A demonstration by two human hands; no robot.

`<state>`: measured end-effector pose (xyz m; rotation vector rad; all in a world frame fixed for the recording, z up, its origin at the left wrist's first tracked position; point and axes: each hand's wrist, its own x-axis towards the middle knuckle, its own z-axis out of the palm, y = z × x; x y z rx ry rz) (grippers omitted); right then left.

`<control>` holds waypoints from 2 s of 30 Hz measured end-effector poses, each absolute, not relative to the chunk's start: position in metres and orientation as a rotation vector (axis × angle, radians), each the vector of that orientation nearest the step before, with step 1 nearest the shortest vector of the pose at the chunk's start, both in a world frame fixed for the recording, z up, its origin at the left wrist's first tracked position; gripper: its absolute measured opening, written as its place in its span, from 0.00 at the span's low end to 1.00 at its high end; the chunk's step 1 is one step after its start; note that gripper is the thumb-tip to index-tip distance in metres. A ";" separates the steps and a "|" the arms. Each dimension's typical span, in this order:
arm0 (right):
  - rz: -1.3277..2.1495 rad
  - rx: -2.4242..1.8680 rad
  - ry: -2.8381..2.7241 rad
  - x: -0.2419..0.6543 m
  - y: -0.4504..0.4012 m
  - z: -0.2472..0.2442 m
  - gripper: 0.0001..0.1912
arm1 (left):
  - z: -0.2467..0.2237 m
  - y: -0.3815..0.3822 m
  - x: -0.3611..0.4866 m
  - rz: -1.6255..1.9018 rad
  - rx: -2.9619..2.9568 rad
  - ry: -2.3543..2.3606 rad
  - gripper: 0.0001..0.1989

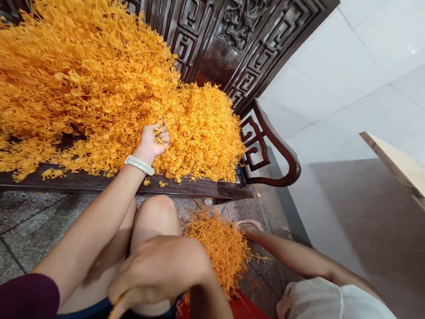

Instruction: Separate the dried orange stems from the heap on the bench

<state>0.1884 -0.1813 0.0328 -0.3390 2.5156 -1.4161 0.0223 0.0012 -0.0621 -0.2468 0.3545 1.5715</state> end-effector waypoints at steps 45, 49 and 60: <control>-1.051 2.361 3.099 0.196 -0.067 -0.058 0.34 | -0.061 -0.023 0.085 1.574 0.277 0.651 0.07; -0.827 2.370 3.185 0.201 -0.052 -0.064 0.22 | -0.061 -0.026 0.091 1.513 0.393 0.702 0.08; -0.226 1.824 3.469 0.209 -0.091 -0.056 0.13 | -0.058 -0.037 0.102 1.508 0.567 0.750 0.19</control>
